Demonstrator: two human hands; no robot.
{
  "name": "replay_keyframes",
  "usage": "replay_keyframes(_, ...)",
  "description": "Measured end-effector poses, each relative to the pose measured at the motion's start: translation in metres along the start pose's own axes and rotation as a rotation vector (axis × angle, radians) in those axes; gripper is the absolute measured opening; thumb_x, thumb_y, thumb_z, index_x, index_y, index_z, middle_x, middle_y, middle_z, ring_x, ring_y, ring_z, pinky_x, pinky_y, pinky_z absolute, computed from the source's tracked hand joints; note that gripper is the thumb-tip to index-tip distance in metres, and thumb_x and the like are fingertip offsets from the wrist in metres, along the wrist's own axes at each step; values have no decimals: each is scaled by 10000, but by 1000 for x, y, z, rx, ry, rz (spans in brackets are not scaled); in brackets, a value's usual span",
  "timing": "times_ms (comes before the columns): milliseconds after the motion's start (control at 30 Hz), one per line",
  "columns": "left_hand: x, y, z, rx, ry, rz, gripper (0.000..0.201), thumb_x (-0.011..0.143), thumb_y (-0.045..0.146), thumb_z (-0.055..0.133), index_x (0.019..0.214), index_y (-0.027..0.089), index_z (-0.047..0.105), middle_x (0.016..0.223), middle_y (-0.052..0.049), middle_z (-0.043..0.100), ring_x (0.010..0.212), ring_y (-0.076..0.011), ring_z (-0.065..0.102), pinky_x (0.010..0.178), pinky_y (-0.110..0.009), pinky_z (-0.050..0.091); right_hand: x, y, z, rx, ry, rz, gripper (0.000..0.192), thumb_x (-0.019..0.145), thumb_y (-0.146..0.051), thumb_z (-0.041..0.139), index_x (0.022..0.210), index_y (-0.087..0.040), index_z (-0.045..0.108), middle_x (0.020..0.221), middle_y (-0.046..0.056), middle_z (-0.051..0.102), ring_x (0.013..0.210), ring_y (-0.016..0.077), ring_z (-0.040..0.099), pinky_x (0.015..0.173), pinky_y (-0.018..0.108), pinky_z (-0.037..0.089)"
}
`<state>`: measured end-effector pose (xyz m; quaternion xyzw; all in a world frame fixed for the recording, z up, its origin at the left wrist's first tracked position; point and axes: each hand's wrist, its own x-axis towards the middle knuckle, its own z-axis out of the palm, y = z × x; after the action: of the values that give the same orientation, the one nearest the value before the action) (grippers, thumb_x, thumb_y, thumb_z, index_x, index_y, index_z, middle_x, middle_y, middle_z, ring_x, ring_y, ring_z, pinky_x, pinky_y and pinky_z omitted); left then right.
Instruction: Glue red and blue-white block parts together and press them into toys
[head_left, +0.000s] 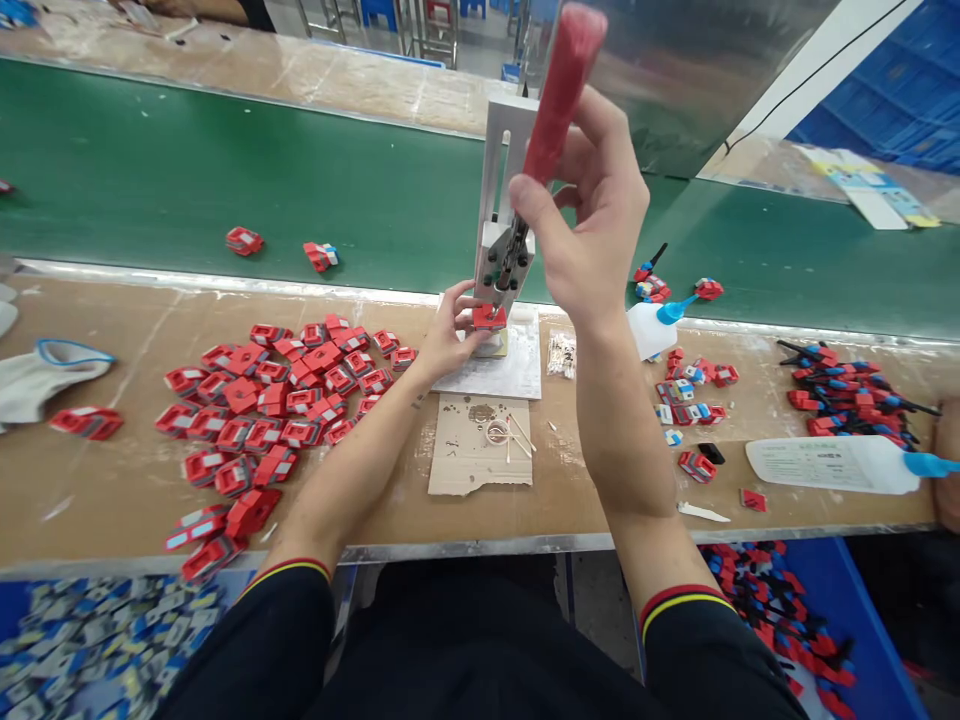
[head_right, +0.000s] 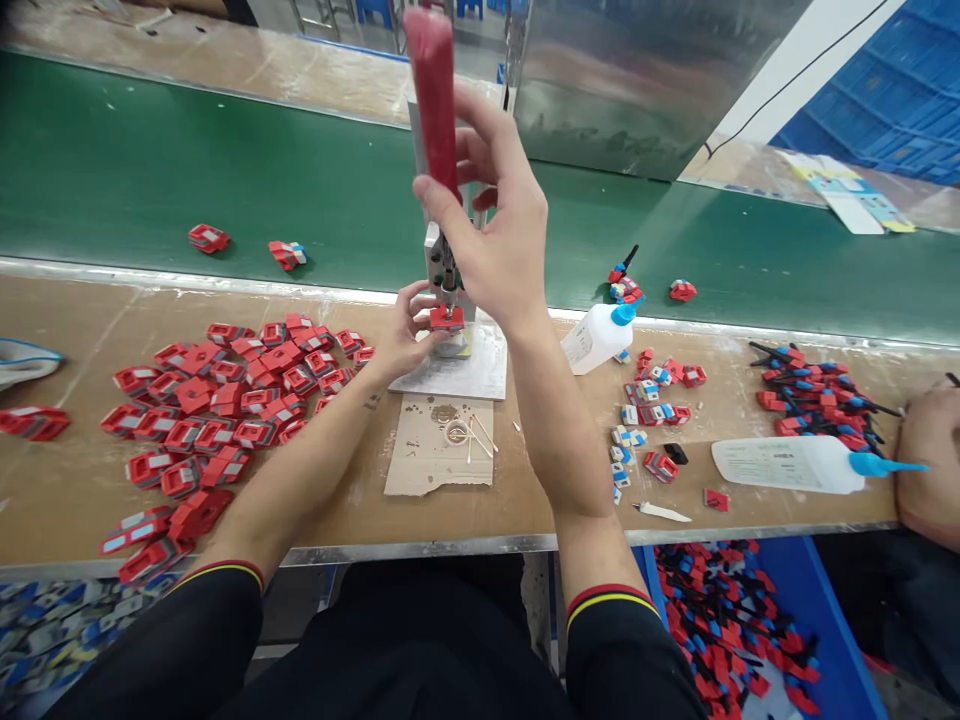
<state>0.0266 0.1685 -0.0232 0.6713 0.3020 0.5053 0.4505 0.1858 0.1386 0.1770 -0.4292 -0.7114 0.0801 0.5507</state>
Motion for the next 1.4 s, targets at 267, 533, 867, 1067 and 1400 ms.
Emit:
replay_keyframes(267,-6,-5,5,60,-24,-2,763,855,238,767,1525,272,404,1186,-88,744,1051,-229,757,971,-427,611,-52,-8,-12,-36,-32,-80,259,1006,-413,644,1255,-342,632,1245,44,706,1258,266,685,1079,491,596)
replay_keyframes(533,-7,-5,10,183,21,9,588,860,283,771,1406,194,572,1230,-130,774,1095,-275,755,954,-446,601,-65,-5,-5,18,0,-88,228,1009,-379,622,1232,-333,628,1277,68,693,1300,275,650,1093,535,586)
replay_keyframes(867,-10,-1,8,204,31,7,564,847,285,805,1369,194,612,1294,-128,773,1171,-286,748,1056,-482,591,-87,13,2,25,8,-133,220,982,-401,654,1195,-354,680,1248,56,685,1333,287,646,1148,584,550)
replay_keyframes(1067,-10,1,9,261,25,-23,456,861,274,787,1292,189,667,1231,-110,797,1123,-264,758,1050,-457,591,-108,15,8,175,40,-114,183,1012,-378,582,1179,-377,655,1286,39,684,1366,262,647,1172,587,540)
replay_keyframes(1400,-11,3,13,268,29,-56,487,846,225,811,1297,204,631,1205,-94,810,1142,-277,770,1044,-464,596,-102,-45,-24,764,-370,798,628,780,-692,812,876,-290,340,868,-11,695,643,145,691,460,257,551)
